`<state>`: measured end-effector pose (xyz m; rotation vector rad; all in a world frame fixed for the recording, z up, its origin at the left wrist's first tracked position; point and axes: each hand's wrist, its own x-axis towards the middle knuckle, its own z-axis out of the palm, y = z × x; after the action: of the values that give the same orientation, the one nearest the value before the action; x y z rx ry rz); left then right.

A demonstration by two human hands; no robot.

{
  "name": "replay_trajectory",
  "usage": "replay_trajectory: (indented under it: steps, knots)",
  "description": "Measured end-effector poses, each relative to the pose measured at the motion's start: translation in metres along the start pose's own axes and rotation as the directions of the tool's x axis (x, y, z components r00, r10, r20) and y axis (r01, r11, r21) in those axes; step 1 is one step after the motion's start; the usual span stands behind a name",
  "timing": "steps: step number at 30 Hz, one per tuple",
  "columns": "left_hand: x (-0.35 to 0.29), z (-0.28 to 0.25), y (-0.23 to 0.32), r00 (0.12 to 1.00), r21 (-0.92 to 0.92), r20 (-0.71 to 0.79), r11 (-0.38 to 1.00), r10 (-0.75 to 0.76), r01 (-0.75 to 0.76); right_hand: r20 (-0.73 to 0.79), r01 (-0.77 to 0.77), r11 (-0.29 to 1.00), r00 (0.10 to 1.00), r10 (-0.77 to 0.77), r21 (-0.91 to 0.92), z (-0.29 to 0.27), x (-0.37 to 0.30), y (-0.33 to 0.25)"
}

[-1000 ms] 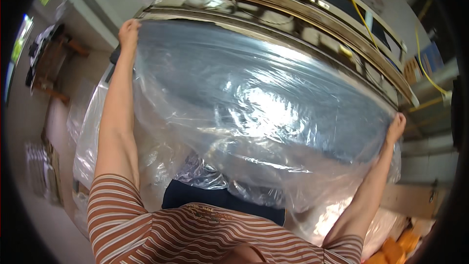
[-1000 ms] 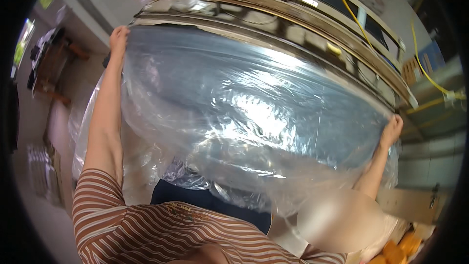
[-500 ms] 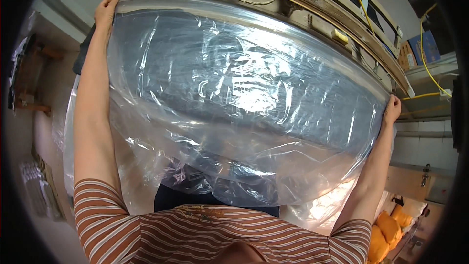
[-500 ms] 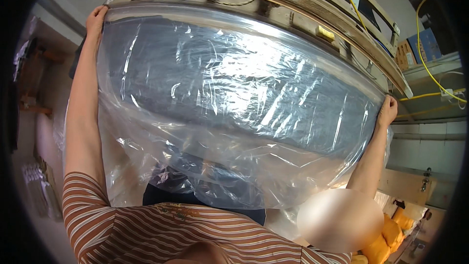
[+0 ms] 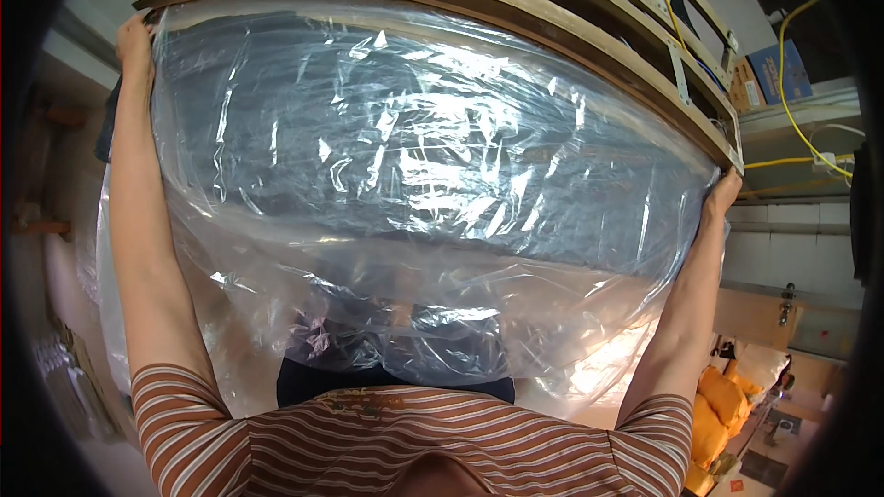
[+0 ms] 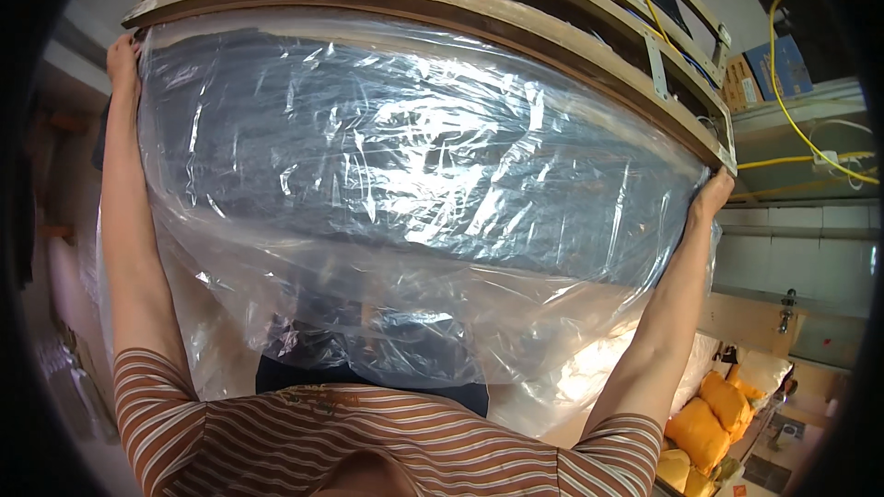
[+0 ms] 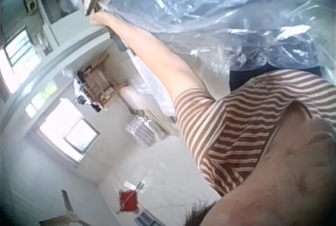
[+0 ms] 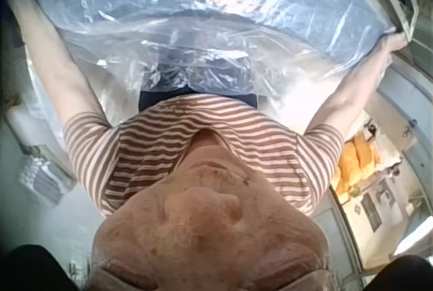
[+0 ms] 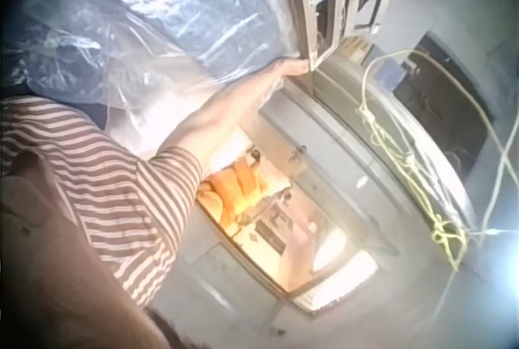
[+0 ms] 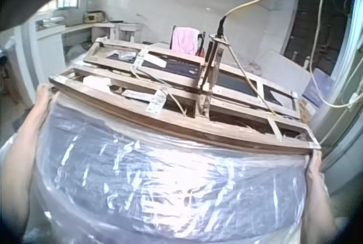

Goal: The person wraps a large, dark, curved furniture piece with a clear plastic sheet. They repeatedly pull the plastic over the object, smooth it out, and adjust the edges to ensure full coverage.

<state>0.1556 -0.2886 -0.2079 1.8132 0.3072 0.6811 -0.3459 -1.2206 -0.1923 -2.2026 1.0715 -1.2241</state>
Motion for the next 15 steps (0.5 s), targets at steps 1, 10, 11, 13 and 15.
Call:
replay_trajectory:
  steps: [1,10,11,13,15]
  knots:
    - [-0.006,-0.001,0.002,0.986,0.192,0.004,0.968,0.165,-0.163,-0.050,0.000,0.999,0.999,-0.002,-0.043,-0.001,-0.002,-0.001]
    - [0.069,-0.117,-0.001,0.904,0.105,0.384,0.964,0.188,-0.245,0.099,0.433,0.801,0.896,-0.434,-0.413,-0.019,-0.105,-0.129]
    - [0.051,-0.114,0.001,0.923,-0.001,0.383,0.999,0.044,-0.047,0.224,0.497,0.752,0.868,-0.444,-0.434,-0.047,-0.128,-0.140]
    - [0.088,-0.178,-0.003,0.952,0.263,0.301,0.954,0.061,-0.145,0.349,0.563,0.744,0.821,-0.452,-0.361,-0.074,-0.160,-0.154]
    - [0.115,-0.208,-0.003,0.964,0.530,0.263,0.840,-0.030,-0.118,0.371,0.552,0.765,0.822,-0.432,-0.332,-0.107,-0.185,-0.152]
